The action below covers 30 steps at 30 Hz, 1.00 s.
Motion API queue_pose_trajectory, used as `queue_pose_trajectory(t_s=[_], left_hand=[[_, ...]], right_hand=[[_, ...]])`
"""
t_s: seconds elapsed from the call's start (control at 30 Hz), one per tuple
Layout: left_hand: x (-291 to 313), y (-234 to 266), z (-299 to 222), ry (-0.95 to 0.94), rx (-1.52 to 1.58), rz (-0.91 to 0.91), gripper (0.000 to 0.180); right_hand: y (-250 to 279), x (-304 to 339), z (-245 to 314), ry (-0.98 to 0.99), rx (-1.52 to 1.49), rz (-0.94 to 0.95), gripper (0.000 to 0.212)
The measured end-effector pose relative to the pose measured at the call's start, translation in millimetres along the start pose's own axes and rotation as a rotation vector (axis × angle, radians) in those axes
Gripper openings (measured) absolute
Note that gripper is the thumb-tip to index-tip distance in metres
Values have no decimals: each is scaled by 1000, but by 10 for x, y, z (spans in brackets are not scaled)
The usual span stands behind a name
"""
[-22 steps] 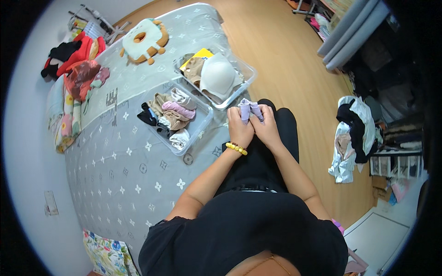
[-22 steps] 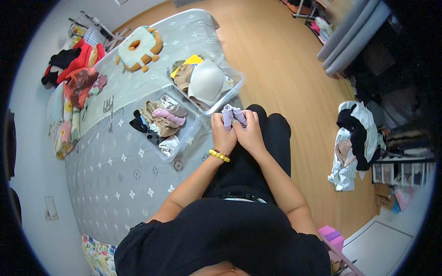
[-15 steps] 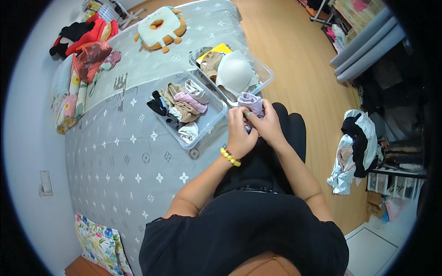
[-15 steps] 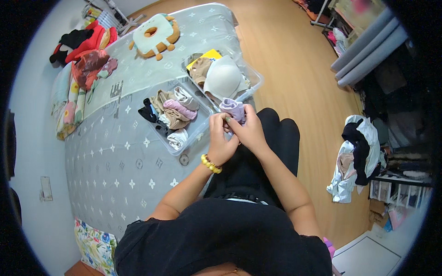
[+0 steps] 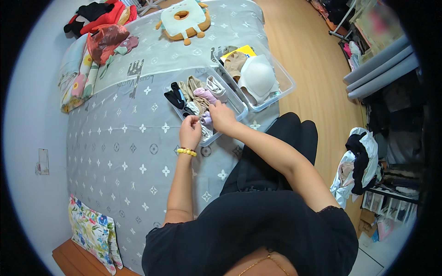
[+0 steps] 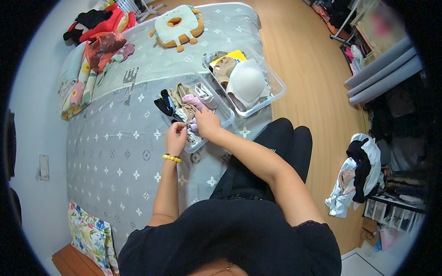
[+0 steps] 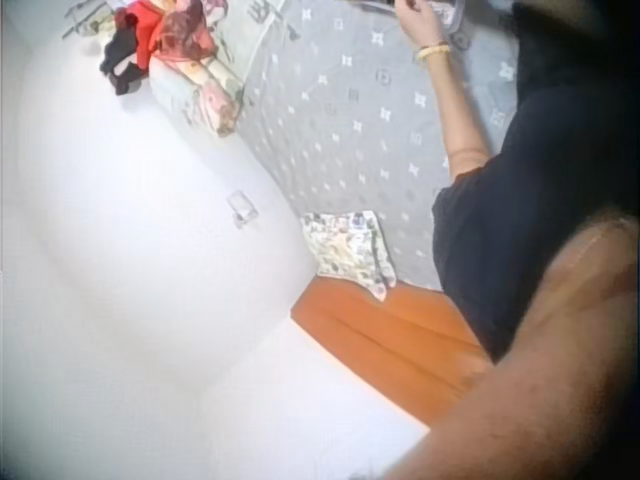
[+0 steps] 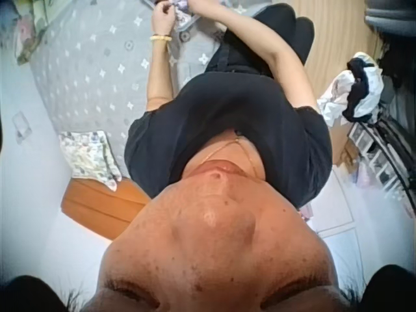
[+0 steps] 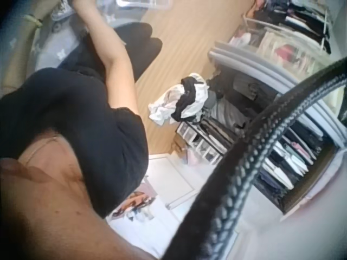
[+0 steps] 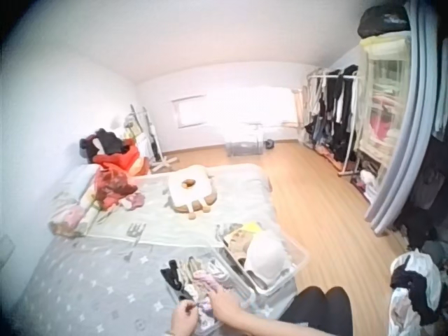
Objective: The person sits on the floor and folds various small clothing items, including underwear and socks, one by one. They place each folded item into a clear plastic storage bin positioned on the bed.
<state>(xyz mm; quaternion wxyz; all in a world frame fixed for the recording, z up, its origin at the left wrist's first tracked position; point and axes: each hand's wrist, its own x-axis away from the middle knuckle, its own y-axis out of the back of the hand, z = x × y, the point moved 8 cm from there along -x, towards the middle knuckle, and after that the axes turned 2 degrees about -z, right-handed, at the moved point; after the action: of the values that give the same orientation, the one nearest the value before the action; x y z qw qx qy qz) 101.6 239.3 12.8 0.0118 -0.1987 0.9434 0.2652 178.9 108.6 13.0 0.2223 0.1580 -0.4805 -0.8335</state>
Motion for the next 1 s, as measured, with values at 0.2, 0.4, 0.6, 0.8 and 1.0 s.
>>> queue_pose_trajectory(t_s=[0.2, 0.4, 0.6, 0.8, 1.0], left_hand=[[79, -1, 43, -32, -66, -67, 13], [167, -108, -242, -174, -398, -41, 12], [223, -148, -275, -171, -511, -64, 16], [134, -236, -615, -219, -523, -128, 20], [-139, -485, -753, -285, -429, -79, 26]], right_hand=[[-534, -59, -34, 45, 60, 359, 27], [-587, 1, -21, 198, -29, 831, 41], [688, -266, -488, 46, -322, -28, 17], [1047, -331, -1165, -223, 177, -96, 68], [1041, -393, -1532, -302, 57, 195, 99]])
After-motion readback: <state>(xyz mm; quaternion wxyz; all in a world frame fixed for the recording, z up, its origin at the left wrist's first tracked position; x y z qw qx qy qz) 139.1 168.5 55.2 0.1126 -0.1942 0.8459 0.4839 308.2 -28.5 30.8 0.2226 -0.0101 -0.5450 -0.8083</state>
